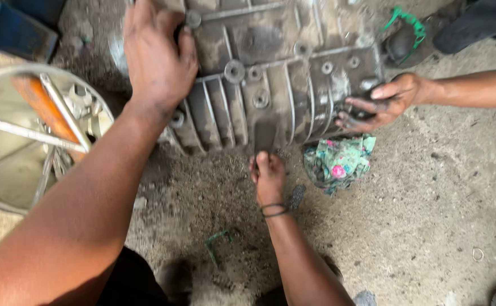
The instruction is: The person scrubs the surface of a metal engine block using a wire brush and then a scraper. They hold the block steady with one hand while cleaning with the other. A second person is present and also works on the engine block.
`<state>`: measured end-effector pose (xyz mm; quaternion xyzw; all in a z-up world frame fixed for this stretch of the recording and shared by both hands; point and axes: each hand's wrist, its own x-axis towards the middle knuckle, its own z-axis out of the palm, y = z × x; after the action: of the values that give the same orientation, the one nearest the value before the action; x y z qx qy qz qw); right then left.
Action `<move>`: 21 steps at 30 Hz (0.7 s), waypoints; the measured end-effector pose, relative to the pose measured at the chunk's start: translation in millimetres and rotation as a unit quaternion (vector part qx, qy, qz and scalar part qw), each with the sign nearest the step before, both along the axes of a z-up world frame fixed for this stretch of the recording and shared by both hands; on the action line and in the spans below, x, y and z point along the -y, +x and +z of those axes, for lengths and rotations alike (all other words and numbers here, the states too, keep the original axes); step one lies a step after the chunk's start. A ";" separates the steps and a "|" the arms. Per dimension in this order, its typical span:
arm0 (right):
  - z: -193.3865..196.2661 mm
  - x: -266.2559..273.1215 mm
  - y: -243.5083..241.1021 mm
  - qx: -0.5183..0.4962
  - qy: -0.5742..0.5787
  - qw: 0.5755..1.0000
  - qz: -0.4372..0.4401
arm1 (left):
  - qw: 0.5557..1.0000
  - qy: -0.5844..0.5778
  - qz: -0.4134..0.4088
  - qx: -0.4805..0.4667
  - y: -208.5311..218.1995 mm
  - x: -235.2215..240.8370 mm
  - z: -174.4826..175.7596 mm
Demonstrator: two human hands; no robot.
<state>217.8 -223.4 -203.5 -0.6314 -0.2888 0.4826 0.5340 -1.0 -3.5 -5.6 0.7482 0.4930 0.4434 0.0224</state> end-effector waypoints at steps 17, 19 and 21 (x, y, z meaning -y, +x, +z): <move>3.9 8.1 18.1 -0.043 -0.082 0.993 0.071 | 0.999 -0.051 0.018 -0.002 2.2 0.4 -0.5; 13.8 -2.9 14.0 -0.025 -0.093 0.994 0.055 | 0.998 -0.059 0.020 0.002 3.1 1.8 1.7; 20.6 -30.7 7.7 -0.029 -0.068 0.996 0.039 | 1.000 -0.015 0.018 0.005 4.2 -0.9 2.4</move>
<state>225.5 -192.7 -182.9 -0.6404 -0.2642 0.5398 0.4783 3.2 -2.6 -3.2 0.7368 0.5126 0.4400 0.0282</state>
